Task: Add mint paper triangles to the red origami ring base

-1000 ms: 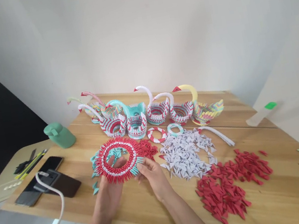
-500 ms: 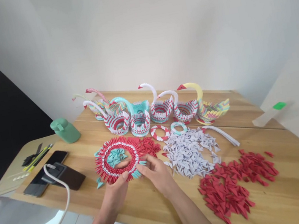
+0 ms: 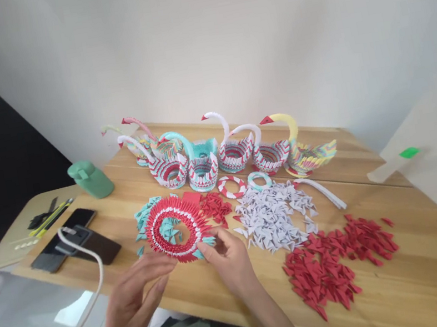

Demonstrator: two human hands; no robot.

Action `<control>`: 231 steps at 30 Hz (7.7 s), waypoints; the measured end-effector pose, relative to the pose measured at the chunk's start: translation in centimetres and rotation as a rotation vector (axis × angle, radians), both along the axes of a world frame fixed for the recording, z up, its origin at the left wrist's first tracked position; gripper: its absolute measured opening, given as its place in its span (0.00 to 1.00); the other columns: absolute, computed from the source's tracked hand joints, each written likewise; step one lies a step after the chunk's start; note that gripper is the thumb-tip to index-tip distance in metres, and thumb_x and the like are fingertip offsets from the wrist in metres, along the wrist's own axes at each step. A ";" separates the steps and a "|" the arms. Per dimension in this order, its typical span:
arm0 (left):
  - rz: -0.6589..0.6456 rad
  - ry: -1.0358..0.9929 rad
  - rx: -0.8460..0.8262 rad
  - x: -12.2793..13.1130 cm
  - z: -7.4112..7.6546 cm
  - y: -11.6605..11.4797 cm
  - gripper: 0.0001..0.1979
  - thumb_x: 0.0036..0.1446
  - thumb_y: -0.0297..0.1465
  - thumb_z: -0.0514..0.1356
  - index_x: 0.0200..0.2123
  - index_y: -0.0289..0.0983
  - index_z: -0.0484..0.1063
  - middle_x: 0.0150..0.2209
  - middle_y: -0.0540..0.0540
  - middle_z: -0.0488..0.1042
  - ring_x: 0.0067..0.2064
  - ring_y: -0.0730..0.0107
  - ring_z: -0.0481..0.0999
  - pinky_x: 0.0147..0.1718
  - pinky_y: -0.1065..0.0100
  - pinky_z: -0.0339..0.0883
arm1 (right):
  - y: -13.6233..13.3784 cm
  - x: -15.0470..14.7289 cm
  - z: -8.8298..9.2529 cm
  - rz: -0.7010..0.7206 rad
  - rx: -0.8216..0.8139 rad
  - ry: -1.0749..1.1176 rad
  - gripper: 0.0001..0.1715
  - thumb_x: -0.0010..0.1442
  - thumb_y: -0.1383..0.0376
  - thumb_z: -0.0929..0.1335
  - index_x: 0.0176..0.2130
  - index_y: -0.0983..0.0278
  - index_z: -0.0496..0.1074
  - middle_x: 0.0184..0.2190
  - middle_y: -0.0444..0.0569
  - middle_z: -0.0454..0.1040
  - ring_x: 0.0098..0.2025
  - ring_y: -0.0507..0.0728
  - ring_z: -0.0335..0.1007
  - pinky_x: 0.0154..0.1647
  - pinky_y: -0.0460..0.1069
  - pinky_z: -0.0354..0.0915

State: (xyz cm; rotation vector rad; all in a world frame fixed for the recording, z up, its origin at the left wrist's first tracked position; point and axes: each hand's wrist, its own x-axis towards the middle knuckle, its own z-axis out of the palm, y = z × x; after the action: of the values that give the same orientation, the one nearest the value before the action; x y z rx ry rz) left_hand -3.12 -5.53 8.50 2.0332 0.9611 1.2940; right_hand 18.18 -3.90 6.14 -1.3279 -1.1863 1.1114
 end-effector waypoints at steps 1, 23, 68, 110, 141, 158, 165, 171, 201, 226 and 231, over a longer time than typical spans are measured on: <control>0.022 0.033 0.028 0.6 0.3 0.3 0.10 0.61 0.24 0.60 0.44 0.41 0.76 0.44 0.45 0.80 0.47 0.64 0.78 0.50 0.66 0.69 | -0.1 -0.4 0.0 0.014 -0.008 -0.006 0.16 0.55 0.53 0.73 0.36 0.62 0.73 0.23 0.43 0.70 0.24 0.54 0.66 0.26 0.48 0.63; 0.334 0.345 -0.095 -5.6 -1.9 -7.4 0.22 0.60 0.35 0.63 0.58 0.51 0.68 0.43 0.50 0.81 0.38 0.67 0.82 0.37 0.73 0.77 | 3.8 -4.2 -3.0 0.424 0.505 -0.858 0.28 0.60 0.60 0.70 0.59 0.63 0.69 0.63 0.60 0.65 0.64 0.69 0.59 0.64 0.64 0.57; 0.034 0.260 -0.174 2.7 -3.4 2.0 0.19 0.66 0.30 0.55 0.59 0.41 0.66 0.48 0.43 0.78 0.45 0.63 0.79 0.43 0.69 0.70 | -1.0 4.5 -3.5 0.038 -0.049 -0.719 0.06 0.62 0.60 0.67 0.33 0.59 0.71 0.29 0.46 0.75 0.31 0.59 0.70 0.34 0.51 0.62; -0.036 0.065 -0.047 2.8 -2.4 1.1 0.11 0.57 0.23 0.63 0.44 0.39 0.71 0.38 0.47 0.76 0.38 0.71 0.76 0.37 0.72 0.68 | -3.7 1.4 -0.9 -0.011 -0.038 0.133 0.10 0.55 0.59 0.75 0.30 0.61 0.73 0.23 0.42 0.77 0.25 0.52 0.73 0.30 0.45 0.69; -0.041 0.107 -0.061 2.3 -1.9 0.6 0.07 0.60 0.25 0.61 0.42 0.39 0.71 0.36 0.48 0.74 0.35 0.70 0.75 0.33 0.73 0.66 | -3.4 1.1 -2.7 0.033 -0.079 0.177 0.14 0.54 0.54 0.75 0.30 0.60 0.75 0.26 0.44 0.76 0.28 0.55 0.69 0.31 0.47 0.63; -0.134 0.076 -0.166 2.2 -0.9 0.9 0.10 0.57 0.22 0.62 0.41 0.40 0.73 0.36 0.50 0.74 0.36 0.73 0.74 0.34 0.74 0.63 | -2.4 1.9 -1.2 0.163 -0.038 0.018 0.15 0.51 0.52 0.76 0.27 0.60 0.77 0.23 0.46 0.77 0.26 0.55 0.70 0.28 0.48 0.67; -0.049 0.171 -0.107 2.4 -0.9 0.8 0.07 0.58 0.25 0.60 0.41 0.38 0.73 0.36 0.48 0.75 0.36 0.70 0.75 0.34 0.72 0.67 | -2.4 1.7 -0.8 0.148 -0.038 -0.063 0.14 0.52 0.53 0.75 0.27 0.60 0.77 0.23 0.45 0.76 0.25 0.55 0.70 0.28 0.48 0.66; 0.107 0.313 0.094 2.9 -1.7 1.0 0.07 0.62 0.27 0.57 0.42 0.38 0.74 0.36 0.46 0.75 0.33 0.69 0.77 0.32 0.71 0.69 | -2.9 0.3 0.4 0.032 0.002 -0.239 0.08 0.58 0.59 0.72 0.30 0.59 0.77 0.28 0.46 0.80 0.32 0.58 0.76 0.37 0.50 0.69; 0.125 0.268 0.127 3.1 -2.6 1.4 0.06 0.63 0.27 0.58 0.43 0.37 0.72 0.34 0.46 0.74 0.33 0.67 0.77 0.30 0.70 0.70 | -2.1 0.7 0.1 0.164 -0.147 -0.120 0.19 0.60 0.50 0.70 0.40 0.62 0.77 0.35 0.50 0.81 0.38 0.60 0.76 0.41 0.52 0.70; 0.121 0.229 0.096 3.3 -2.7 1.4 0.06 0.60 0.25 0.61 0.41 0.38 0.72 0.35 0.47 0.76 0.35 0.67 0.78 0.33 0.69 0.69 | -1.1 -0.4 -0.2 0.207 -0.159 0.004 0.15 0.56 0.53 0.73 0.30 0.62 0.76 0.25 0.42 0.73 0.29 0.52 0.65 0.32 0.47 0.60; 0.097 0.202 0.061 2.7 -2.8 2.0 0.07 0.60 0.26 0.61 0.42 0.38 0.72 0.37 0.48 0.76 0.37 0.69 0.78 0.34 0.72 0.69 | -1.4 -0.6 -0.1 0.199 -0.158 0.021 0.16 0.59 0.51 0.70 0.36 0.62 0.77 0.29 0.44 0.76 0.31 0.54 0.69 0.35 0.48 0.64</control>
State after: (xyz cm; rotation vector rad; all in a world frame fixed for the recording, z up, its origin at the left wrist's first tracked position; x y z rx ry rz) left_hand -0.43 -3.53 5.67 2.2216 1.1364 1.1960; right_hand 17.56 -5.26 6.07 -1.3339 -1.2566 1.3835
